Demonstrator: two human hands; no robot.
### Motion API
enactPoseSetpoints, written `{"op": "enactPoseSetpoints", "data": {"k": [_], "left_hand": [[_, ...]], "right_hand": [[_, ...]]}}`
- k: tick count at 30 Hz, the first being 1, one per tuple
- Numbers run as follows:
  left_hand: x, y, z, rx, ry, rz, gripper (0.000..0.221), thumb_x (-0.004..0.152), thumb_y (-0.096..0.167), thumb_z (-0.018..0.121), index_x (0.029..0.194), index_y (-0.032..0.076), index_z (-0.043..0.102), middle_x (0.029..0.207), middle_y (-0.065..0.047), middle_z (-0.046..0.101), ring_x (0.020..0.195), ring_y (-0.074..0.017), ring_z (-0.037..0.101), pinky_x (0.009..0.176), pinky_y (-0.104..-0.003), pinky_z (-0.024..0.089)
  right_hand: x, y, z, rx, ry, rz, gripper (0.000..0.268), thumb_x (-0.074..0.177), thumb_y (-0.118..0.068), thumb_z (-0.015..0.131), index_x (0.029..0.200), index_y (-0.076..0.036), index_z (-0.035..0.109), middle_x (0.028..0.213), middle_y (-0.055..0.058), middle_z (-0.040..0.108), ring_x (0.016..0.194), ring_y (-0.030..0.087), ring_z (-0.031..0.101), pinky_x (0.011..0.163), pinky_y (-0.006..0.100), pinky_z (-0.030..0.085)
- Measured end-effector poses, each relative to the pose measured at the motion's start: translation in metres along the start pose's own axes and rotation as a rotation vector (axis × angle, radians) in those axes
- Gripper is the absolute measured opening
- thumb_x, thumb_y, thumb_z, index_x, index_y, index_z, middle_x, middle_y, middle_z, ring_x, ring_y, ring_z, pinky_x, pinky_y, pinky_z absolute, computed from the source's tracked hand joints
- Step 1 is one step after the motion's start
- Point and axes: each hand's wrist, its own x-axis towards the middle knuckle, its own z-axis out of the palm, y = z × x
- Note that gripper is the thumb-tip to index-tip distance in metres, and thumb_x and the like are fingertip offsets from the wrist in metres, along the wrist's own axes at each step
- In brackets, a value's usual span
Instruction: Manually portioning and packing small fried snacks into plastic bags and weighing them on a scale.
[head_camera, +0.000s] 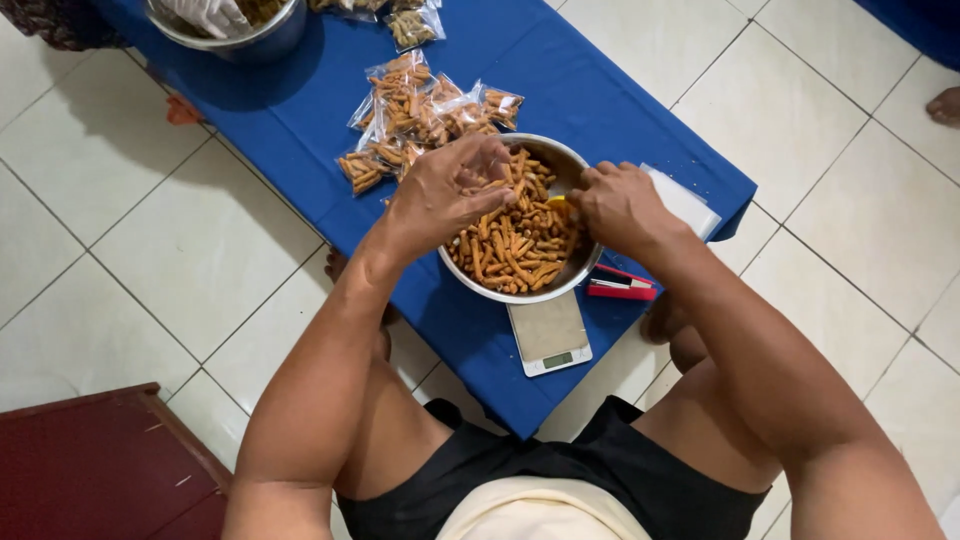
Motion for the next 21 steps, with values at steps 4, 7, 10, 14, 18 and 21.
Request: {"op": "enactPoseSetpoints", "data": {"k": [4,7,10,14,18,21], "left_hand": [[-0.001,-0.006,0.006,0.006,0.055,0.024,0.031,0.092,0.019,0.082,0.118,0.014,0.065,0.094,-0.009,0.074,0.092,-0.0263,0.073,0.077,-0.042,0.06],[0.004,0.002,0.007,0.072,0.032,0.032,0.036,0.087,0.024,0.082,0.117,0.014,0.066,0.095,-0.012,0.074,0.092,-0.0321,0.073,0.076,-0.047,0.059],[0.006,0.006,0.009,0.107,0.031,0.024,0.038,0.087,0.03,0.082,0.118,0.012,0.068,0.097,-0.015,0.076,0.091,-0.0359,0.073,0.074,-0.048,0.059],[0.002,0.004,0.012,-0.019,0.058,-0.106,0.032,0.087,0.021,0.081,0.116,0.014,0.069,0.094,-0.01,0.077,0.09,-0.0246,0.073,0.076,-0.038,0.06],[0.001,-0.005,0.013,0.003,0.048,-0.128,0.031,0.086,0.021,0.082,0.115,0.017,0.071,0.094,-0.007,0.078,0.09,-0.0222,0.072,0.076,-0.037,0.06],[0.0,0.003,0.012,-0.019,0.048,-0.142,0.03,0.088,0.018,0.081,0.116,0.015,0.071,0.094,-0.009,0.077,0.09,-0.0244,0.073,0.076,-0.039,0.06]], "right_hand": [[0.001,-0.004,-0.029,-0.066,0.052,0.051,0.021,0.092,-0.044,0.067,0.085,-0.027,0.075,0.083,-0.003,0.067,0.083,0.018,0.064,0.074,0.032,0.049],[0.0,-0.003,-0.02,-0.063,0.203,0.009,0.017,0.089,-0.033,0.063,0.076,-0.025,0.071,0.077,0.0,0.064,0.077,0.022,0.064,0.067,0.036,0.049],[0.001,-0.004,-0.011,-0.057,0.098,0.04,0.018,0.084,-0.04,0.069,0.086,-0.023,0.073,0.084,0.001,0.066,0.081,0.024,0.065,0.068,0.038,0.05],[0.002,-0.003,-0.012,-0.015,-0.058,0.082,0.021,0.089,-0.04,0.069,0.092,-0.02,0.075,0.089,0.002,0.068,0.084,0.023,0.065,0.072,0.035,0.048],[-0.003,-0.003,0.002,-0.019,-0.087,0.089,0.029,0.083,-0.045,0.074,0.093,-0.018,0.074,0.09,0.004,0.068,0.086,0.024,0.065,0.073,0.036,0.048],[-0.001,-0.01,-0.016,-0.014,-0.098,0.118,0.017,0.093,-0.032,0.065,0.094,-0.018,0.074,0.089,0.004,0.068,0.084,0.023,0.065,0.072,0.035,0.047]]}}
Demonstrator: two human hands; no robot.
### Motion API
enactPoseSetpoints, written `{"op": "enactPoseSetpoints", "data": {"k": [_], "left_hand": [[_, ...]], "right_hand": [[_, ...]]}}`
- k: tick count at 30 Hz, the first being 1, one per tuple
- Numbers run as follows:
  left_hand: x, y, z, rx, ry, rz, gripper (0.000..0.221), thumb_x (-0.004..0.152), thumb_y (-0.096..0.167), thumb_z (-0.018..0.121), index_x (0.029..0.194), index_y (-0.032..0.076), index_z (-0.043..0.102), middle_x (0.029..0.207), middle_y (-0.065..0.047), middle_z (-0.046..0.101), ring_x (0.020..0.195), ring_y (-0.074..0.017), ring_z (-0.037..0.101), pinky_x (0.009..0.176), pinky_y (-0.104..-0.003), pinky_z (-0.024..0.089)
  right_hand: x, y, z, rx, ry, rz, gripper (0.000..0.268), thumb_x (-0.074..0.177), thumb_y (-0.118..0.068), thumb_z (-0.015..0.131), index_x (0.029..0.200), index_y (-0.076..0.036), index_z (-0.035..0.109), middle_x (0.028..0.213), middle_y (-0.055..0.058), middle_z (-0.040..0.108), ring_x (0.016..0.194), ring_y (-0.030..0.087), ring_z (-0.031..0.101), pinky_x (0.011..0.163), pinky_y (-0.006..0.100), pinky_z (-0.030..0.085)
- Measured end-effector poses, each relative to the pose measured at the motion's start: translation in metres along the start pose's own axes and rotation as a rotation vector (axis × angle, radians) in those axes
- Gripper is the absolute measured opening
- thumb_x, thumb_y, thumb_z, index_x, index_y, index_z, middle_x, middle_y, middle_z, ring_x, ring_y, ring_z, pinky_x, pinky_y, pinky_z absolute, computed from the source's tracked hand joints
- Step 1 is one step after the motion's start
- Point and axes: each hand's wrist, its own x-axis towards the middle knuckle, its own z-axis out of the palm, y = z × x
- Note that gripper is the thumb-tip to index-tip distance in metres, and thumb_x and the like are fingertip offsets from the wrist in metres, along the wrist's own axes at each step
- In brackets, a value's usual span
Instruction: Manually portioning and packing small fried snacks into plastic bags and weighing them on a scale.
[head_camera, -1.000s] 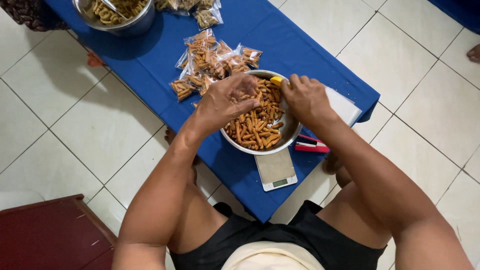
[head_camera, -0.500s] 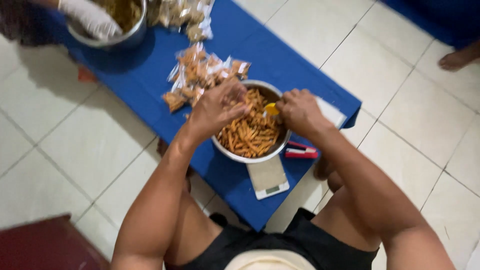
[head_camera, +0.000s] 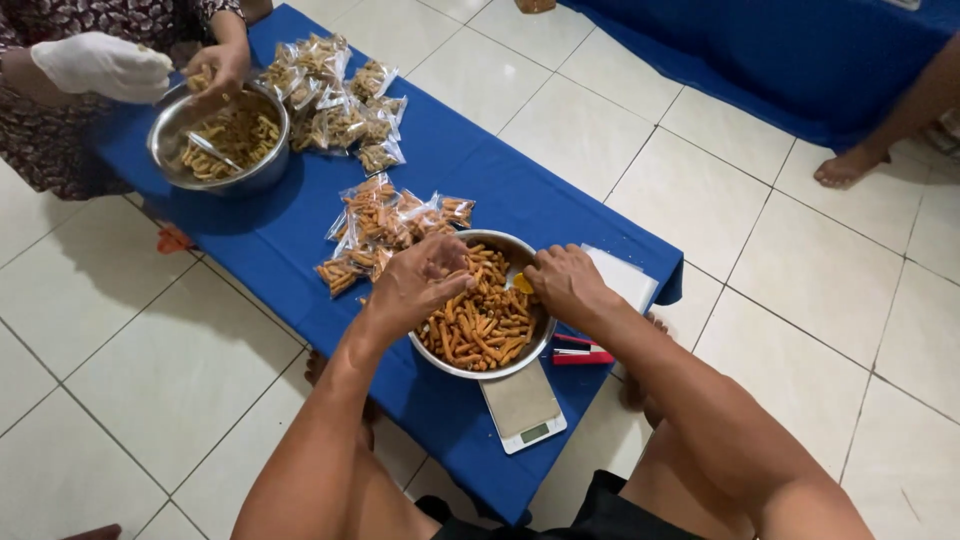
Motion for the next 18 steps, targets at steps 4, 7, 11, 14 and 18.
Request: {"op": "enactPoseSetpoints", "data": {"k": [4,7,11,14,18], "left_hand": [[0.001,0.003,0.003,0.017,0.017,-0.007,0.031,0.087,0.019,0.081,0.117,0.016,0.071,0.093,-0.007,0.077,0.091,-0.0206,0.073,0.076,-0.036,0.06],[0.001,0.007,0.002,0.008,0.008,0.018,0.029,0.089,0.016,0.079,0.117,0.013,0.07,0.093,-0.012,0.077,0.089,-0.0285,0.073,0.076,-0.044,0.059],[0.007,-0.001,0.0,0.043,-0.003,0.092,0.03,0.09,0.022,0.08,0.115,0.012,0.068,0.093,-0.014,0.076,0.087,-0.0337,0.073,0.075,-0.049,0.058],[0.001,-0.008,0.0,0.102,0.011,0.152,0.034,0.089,0.031,0.081,0.114,0.014,0.067,0.094,-0.013,0.075,0.089,-0.0348,0.073,0.075,-0.047,0.057],[0.002,-0.013,-0.004,0.066,0.015,0.19,0.035,0.089,0.024,0.081,0.117,0.014,0.064,0.096,-0.01,0.075,0.091,-0.0294,0.073,0.074,-0.042,0.059]], "right_hand": [[-0.001,-0.003,-0.012,-0.002,0.002,-0.002,0.015,0.094,-0.026,0.062,0.096,-0.017,0.074,0.089,0.006,0.068,0.084,0.024,0.065,0.072,0.036,0.047],[0.003,-0.005,-0.011,-0.083,0.012,-0.005,0.013,0.093,-0.023,0.062,0.091,-0.015,0.073,0.088,0.008,0.066,0.082,0.025,0.062,0.071,0.036,0.045],[0.007,-0.012,-0.016,-0.187,-0.002,-0.046,0.014,0.089,-0.024,0.064,0.086,-0.017,0.077,0.093,0.007,0.067,0.084,0.023,0.058,0.074,0.039,0.041],[0.003,-0.016,-0.002,-0.114,0.026,-0.119,0.017,0.086,-0.025,0.064,0.08,-0.022,0.079,0.09,0.004,0.069,0.082,0.022,0.06,0.075,0.04,0.041],[0.001,-0.004,0.014,-0.042,0.106,-0.152,0.017,0.085,-0.029,0.062,0.077,-0.024,0.077,0.081,0.001,0.068,0.078,0.022,0.063,0.075,0.04,0.042]]}}
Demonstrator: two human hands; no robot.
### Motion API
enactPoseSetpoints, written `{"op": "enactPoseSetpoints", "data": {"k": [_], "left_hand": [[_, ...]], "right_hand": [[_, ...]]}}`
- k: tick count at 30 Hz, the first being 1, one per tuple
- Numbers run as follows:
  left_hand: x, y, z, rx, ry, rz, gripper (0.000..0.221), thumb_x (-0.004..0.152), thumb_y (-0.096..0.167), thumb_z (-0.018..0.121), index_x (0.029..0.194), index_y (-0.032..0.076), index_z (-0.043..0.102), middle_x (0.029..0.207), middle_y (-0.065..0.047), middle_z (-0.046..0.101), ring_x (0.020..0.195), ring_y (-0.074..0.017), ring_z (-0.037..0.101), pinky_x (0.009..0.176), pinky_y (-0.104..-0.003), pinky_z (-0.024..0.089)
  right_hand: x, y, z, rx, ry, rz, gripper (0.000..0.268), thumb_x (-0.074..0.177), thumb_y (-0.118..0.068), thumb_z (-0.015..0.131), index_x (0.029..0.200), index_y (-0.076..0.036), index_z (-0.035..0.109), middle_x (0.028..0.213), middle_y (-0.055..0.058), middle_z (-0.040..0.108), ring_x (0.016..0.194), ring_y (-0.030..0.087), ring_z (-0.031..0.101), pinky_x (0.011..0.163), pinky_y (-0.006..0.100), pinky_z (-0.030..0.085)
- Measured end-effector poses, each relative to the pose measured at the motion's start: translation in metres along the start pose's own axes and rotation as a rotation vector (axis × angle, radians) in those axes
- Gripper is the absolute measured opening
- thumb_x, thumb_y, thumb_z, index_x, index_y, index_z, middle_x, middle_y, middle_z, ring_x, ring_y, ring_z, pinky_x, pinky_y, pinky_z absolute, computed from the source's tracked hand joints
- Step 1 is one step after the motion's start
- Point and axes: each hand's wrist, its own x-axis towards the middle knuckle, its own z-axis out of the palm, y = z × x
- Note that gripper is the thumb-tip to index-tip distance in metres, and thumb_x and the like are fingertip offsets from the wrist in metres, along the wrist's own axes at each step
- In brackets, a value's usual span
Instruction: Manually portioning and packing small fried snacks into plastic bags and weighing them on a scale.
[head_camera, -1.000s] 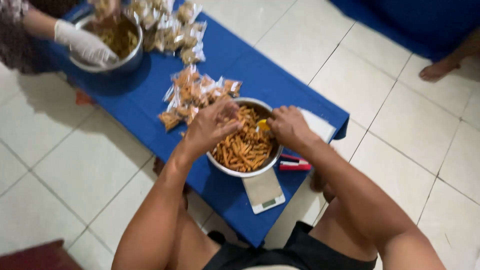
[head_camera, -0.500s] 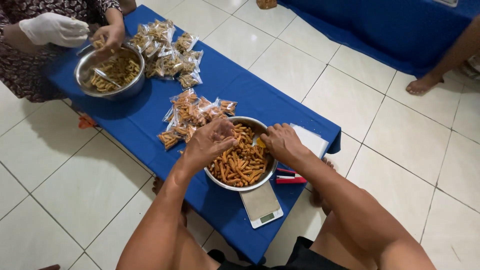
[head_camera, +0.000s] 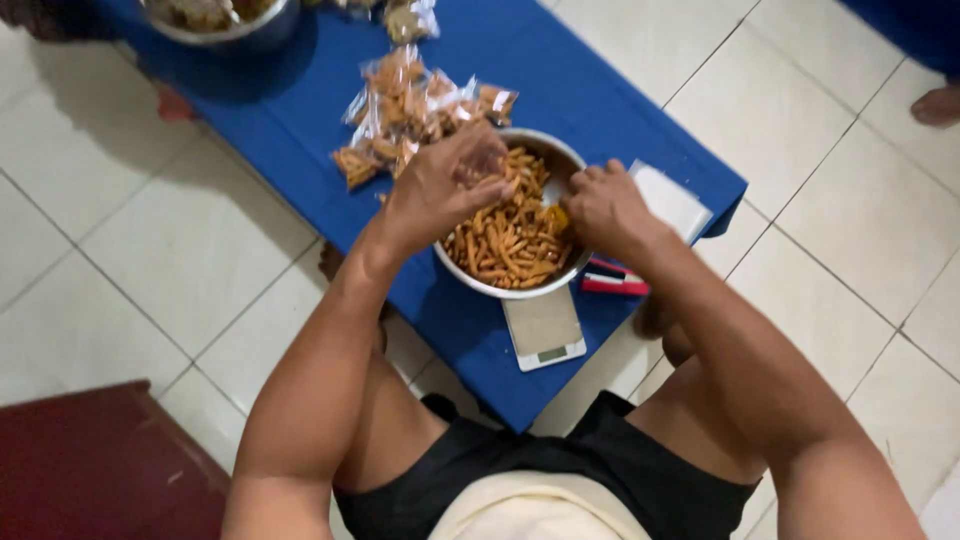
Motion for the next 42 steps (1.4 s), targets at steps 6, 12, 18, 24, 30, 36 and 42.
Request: {"op": "enactPoseSetpoints", "data": {"k": [6,12,18,24,30,36,42], "left_hand": [[-0.001,0.003,-0.006,-0.019,-0.022,-0.049,0.03,0.091,0.012,0.079,0.118,0.011,0.065,0.093,-0.01,0.073,0.088,-0.0279,0.072,0.075,-0.043,0.061],[0.006,0.013,-0.003,0.083,0.001,-0.112,0.029,0.087,0.014,0.082,0.11,0.014,0.065,0.088,-0.001,0.069,0.067,-0.0099,0.065,0.056,-0.024,0.059],[0.003,0.015,-0.005,0.089,0.019,-0.123,0.031,0.086,0.012,0.083,0.111,0.012,0.066,0.09,-0.003,0.073,0.075,-0.0119,0.071,0.064,-0.026,0.062],[0.003,0.014,-0.007,0.062,0.025,-0.14,0.031,0.085,0.01,0.083,0.11,0.012,0.065,0.09,-0.002,0.073,0.076,-0.0115,0.07,0.064,-0.026,0.06],[0.002,0.01,-0.005,0.073,0.017,-0.136,0.03,0.085,0.012,0.083,0.109,0.012,0.065,0.087,-0.002,0.073,0.074,-0.0115,0.071,0.063,-0.027,0.06],[0.003,0.004,-0.003,0.053,-0.001,-0.16,0.032,0.084,0.01,0.082,0.11,0.01,0.065,0.083,0.001,0.072,0.069,-0.0088,0.066,0.058,-0.024,0.054],[0.002,0.001,-0.004,0.103,-0.001,-0.22,0.03,0.084,0.015,0.083,0.108,0.012,0.066,0.081,0.0,0.071,0.069,-0.0101,0.066,0.058,-0.025,0.055]], "right_hand": [[-0.002,0.01,-0.013,0.204,-0.067,0.035,0.022,0.09,-0.043,0.068,0.085,-0.023,0.076,0.084,0.0,0.067,0.083,0.021,0.066,0.082,0.04,0.043],[0.023,-0.004,-0.054,0.054,-0.431,0.034,0.019,0.095,-0.024,0.065,0.096,-0.012,0.08,0.096,0.01,0.071,0.083,0.02,0.058,0.087,0.041,0.038],[0.021,-0.004,-0.036,0.266,-0.497,0.025,0.044,0.083,-0.045,0.082,0.117,-0.019,0.079,0.096,0.006,0.071,0.089,0.02,0.062,0.081,0.043,0.039],[0.009,-0.014,-0.014,0.336,-0.324,0.008,0.037,0.088,-0.041,0.079,0.115,-0.017,0.078,0.091,0.003,0.065,0.087,0.021,0.057,0.085,0.042,0.037],[0.002,-0.007,-0.018,0.52,-0.284,0.019,0.029,0.093,-0.012,0.071,0.121,-0.017,0.078,0.093,0.002,0.064,0.087,0.019,0.055,0.082,0.038,0.037],[0.0,-0.015,-0.012,0.478,-0.186,-0.031,0.029,0.094,-0.015,0.069,0.121,-0.014,0.078,0.096,0.004,0.067,0.086,0.02,0.058,0.085,0.039,0.039],[0.004,-0.018,-0.019,0.614,-0.266,-0.016,0.034,0.089,-0.007,0.067,0.121,-0.013,0.077,0.097,0.003,0.071,0.095,0.021,0.063,0.094,0.041,0.045]]}}
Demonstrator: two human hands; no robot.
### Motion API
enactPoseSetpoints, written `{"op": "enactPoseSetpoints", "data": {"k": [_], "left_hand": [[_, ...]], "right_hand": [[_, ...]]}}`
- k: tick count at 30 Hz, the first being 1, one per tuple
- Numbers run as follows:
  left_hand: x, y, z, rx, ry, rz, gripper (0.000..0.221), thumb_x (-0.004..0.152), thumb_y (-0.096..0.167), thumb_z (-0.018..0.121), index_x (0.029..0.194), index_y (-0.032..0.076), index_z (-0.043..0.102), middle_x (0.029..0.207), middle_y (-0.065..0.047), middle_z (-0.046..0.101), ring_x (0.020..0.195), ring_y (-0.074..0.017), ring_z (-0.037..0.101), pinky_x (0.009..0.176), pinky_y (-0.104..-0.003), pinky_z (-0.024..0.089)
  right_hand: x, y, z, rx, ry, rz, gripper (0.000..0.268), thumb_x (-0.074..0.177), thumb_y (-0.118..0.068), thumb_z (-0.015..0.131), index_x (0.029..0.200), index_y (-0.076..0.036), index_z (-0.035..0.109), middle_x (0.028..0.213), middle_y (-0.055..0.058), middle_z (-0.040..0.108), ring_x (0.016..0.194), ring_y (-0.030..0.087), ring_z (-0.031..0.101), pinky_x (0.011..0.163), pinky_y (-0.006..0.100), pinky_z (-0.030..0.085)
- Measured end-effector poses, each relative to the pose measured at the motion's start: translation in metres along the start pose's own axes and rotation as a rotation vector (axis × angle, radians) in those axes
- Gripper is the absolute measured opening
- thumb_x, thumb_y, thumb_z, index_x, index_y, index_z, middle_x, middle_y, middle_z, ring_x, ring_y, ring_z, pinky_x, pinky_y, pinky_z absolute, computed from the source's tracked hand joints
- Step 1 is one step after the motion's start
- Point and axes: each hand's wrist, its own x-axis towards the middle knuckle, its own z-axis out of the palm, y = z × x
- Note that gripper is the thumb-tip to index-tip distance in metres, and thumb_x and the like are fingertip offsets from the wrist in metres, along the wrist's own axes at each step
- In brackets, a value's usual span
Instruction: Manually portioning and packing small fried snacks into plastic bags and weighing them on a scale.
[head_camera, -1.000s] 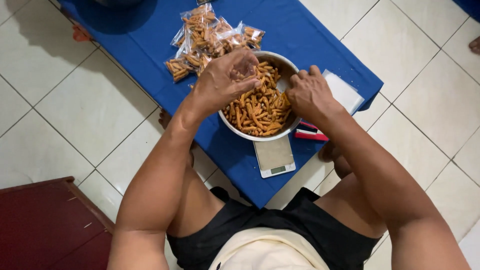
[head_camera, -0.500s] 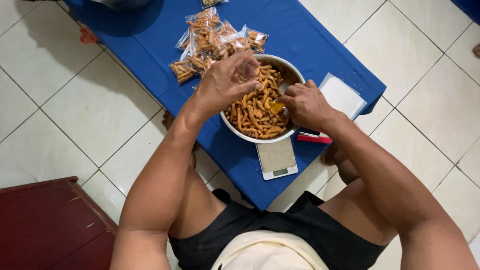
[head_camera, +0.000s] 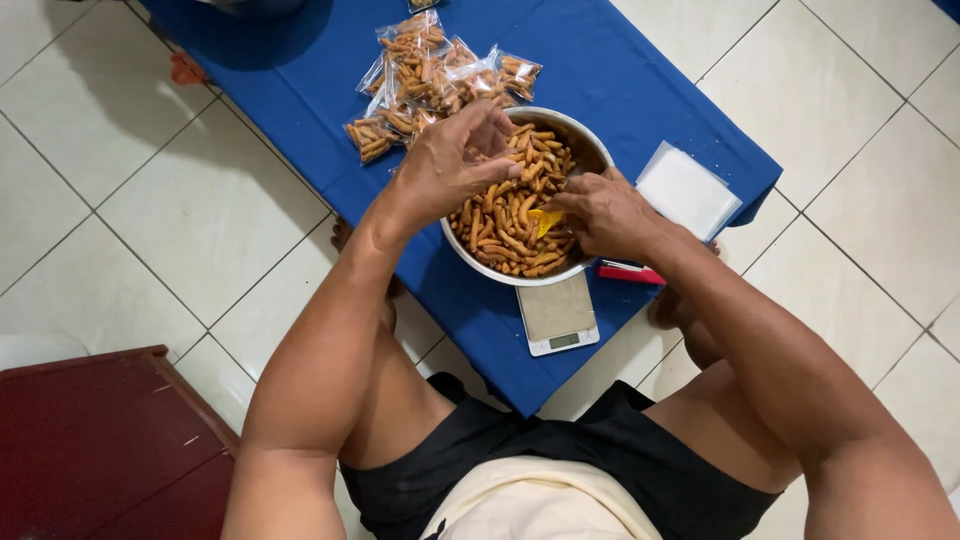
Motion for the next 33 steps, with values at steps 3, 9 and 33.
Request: {"op": "enactPoseSetpoints", "data": {"k": [3,9,33], "left_hand": [[0.001,-0.005,0.002,0.005,-0.014,0.002,0.032,0.084,0.015,0.082,0.111,0.012,0.065,0.083,-0.001,0.072,0.071,-0.0113,0.07,0.059,-0.025,0.06],[-0.006,-0.023,0.002,-0.129,-0.092,0.111,0.035,0.09,0.016,0.083,0.118,0.009,0.063,0.09,-0.012,0.074,0.082,-0.0275,0.072,0.072,-0.039,0.058],[-0.013,-0.029,0.054,-0.25,-0.208,-0.022,0.045,0.088,0.017,0.083,0.125,0.013,0.059,0.099,-0.014,0.071,0.099,-0.0333,0.072,0.087,-0.048,0.061]], "right_hand": [[0.002,0.003,0.015,0.014,-0.036,0.026,0.033,0.091,-0.013,0.071,0.123,-0.017,0.076,0.097,0.001,0.068,0.091,0.018,0.06,0.083,0.037,0.042],[-0.008,0.023,0.02,0.218,0.23,-0.131,0.026,0.091,-0.015,0.067,0.116,-0.018,0.075,0.099,0.008,0.069,0.101,0.032,0.068,0.082,0.045,0.047],[-0.046,-0.026,-0.128,-0.113,0.459,0.043,0.019,0.091,-0.012,0.073,0.107,-0.018,0.081,0.095,0.001,0.074,0.084,0.024,0.069,0.072,0.037,0.046]]}}
